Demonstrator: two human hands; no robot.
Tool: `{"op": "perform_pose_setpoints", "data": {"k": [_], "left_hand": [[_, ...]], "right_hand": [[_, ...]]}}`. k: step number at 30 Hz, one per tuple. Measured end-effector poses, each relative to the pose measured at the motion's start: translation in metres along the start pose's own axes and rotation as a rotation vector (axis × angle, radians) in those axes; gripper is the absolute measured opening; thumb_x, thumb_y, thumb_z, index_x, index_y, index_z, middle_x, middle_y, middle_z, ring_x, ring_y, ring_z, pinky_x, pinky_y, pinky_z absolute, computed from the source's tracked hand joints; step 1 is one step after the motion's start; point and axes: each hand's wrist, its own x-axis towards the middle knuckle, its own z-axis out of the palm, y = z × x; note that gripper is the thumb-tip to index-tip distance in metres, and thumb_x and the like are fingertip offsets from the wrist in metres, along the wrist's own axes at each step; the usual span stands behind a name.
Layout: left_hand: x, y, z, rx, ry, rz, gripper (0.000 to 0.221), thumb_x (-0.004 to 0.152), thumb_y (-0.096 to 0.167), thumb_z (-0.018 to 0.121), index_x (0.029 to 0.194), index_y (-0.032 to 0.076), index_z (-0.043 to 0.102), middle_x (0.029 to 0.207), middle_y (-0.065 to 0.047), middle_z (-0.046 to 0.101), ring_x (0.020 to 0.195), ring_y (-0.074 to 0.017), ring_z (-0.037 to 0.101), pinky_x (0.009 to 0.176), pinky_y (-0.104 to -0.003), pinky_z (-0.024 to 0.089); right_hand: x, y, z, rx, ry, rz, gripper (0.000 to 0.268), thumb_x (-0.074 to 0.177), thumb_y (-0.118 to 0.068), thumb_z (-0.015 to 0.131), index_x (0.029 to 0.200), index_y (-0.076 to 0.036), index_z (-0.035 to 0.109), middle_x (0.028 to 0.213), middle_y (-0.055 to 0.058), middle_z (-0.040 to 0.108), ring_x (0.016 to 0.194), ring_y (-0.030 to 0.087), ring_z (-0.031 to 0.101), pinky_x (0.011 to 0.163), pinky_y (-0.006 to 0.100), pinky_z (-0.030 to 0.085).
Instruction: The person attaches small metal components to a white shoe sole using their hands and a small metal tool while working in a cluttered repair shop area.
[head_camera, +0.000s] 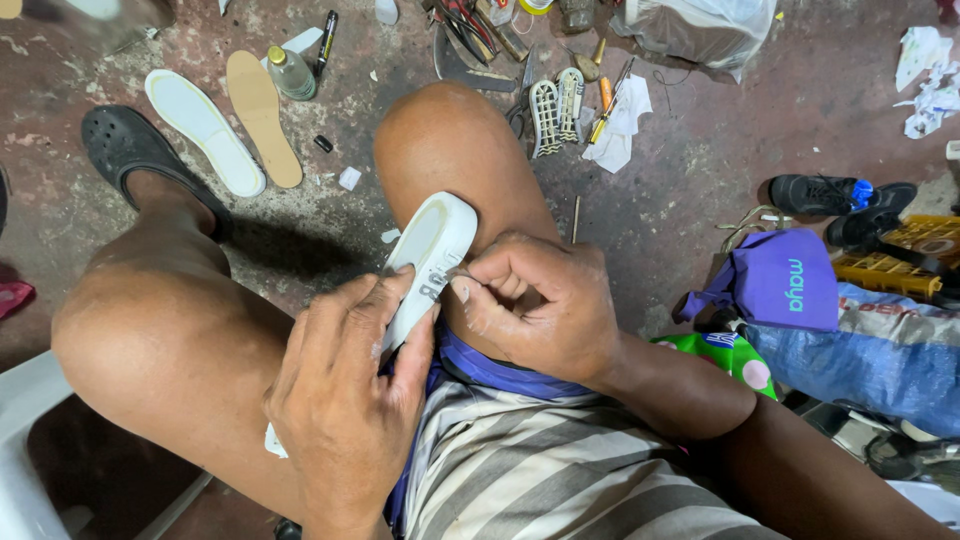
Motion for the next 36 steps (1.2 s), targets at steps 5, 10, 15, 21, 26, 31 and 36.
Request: {"op": "perform_pose_setpoints", "data": {"k": [5,10,15,21,26,31,36], "left_hand": [[-0.001,0.001,0.000,-0.006,-0.004,-0.016,0.035,0.084,0.008,0.085,0.116,0.006,0.071,0.108,-0.012,0.069,0.101,-0.0299,0.069,0.084,-0.040,0.056],[0.000,0.001,0.000,0.014,-0.012,-0.021,0.034,0.084,0.008,0.084,0.115,0.006,0.071,0.109,-0.011,0.069,0.100,-0.0299,0.069,0.082,-0.040,0.055],[0.000,0.001,0.001,0.036,-0.010,-0.016,0.031,0.084,0.009,0.085,0.112,0.007,0.073,0.108,-0.011,0.070,0.096,-0.0288,0.069,0.080,-0.039,0.055],[-0.001,0.002,0.001,0.030,-0.010,-0.017,0.032,0.084,0.010,0.085,0.113,0.007,0.073,0.108,-0.010,0.070,0.096,-0.0284,0.069,0.080,-0.039,0.055],[0.000,0.001,0.001,0.023,-0.016,-0.009,0.031,0.085,0.010,0.085,0.113,0.007,0.074,0.108,-0.010,0.070,0.095,-0.0281,0.068,0.079,-0.039,0.055],[0.001,0.002,0.000,0.025,-0.016,-0.001,0.032,0.085,0.010,0.084,0.115,0.007,0.074,0.109,-0.010,0.070,0.094,-0.0278,0.068,0.080,-0.039,0.055],[0.001,0.002,-0.001,0.039,-0.026,0.001,0.033,0.085,0.011,0.085,0.116,0.009,0.074,0.109,-0.010,0.069,0.093,-0.0278,0.068,0.079,-0.038,0.055]], "right_hand": [[-0.001,-0.004,0.003,-0.009,0.022,-0.023,0.009,0.095,-0.005,0.078,0.094,-0.002,0.069,0.079,0.001,0.072,0.070,0.000,0.067,0.063,0.019,0.054],[-0.002,-0.001,0.006,0.055,0.033,0.007,0.008,0.096,-0.003,0.077,0.096,-0.002,0.070,0.079,0.000,0.072,0.070,0.000,0.063,0.063,0.019,0.052],[-0.003,0.002,0.008,0.060,0.042,0.044,0.007,0.095,-0.003,0.078,0.095,-0.002,0.071,0.078,0.000,0.071,0.069,0.000,0.061,0.061,0.020,0.050],[-0.001,0.002,0.001,0.032,-0.004,0.006,0.007,0.096,-0.005,0.077,0.097,-0.003,0.071,0.080,0.000,0.072,0.071,-0.001,0.063,0.062,0.019,0.051],[0.001,-0.001,-0.001,-0.012,-0.008,0.049,0.007,0.095,-0.006,0.078,0.096,-0.003,0.072,0.077,-0.001,0.070,0.068,-0.001,0.059,0.058,0.020,0.048],[0.003,-0.003,-0.001,0.020,-0.026,0.123,0.005,0.096,-0.006,0.076,0.096,-0.002,0.072,0.074,0.000,0.069,0.065,0.000,0.059,0.055,0.020,0.046],[0.005,-0.005,-0.004,0.152,-0.078,0.191,0.003,0.099,-0.005,0.071,0.099,-0.001,0.070,0.075,0.000,0.069,0.067,0.000,0.062,0.056,0.020,0.049]]}}
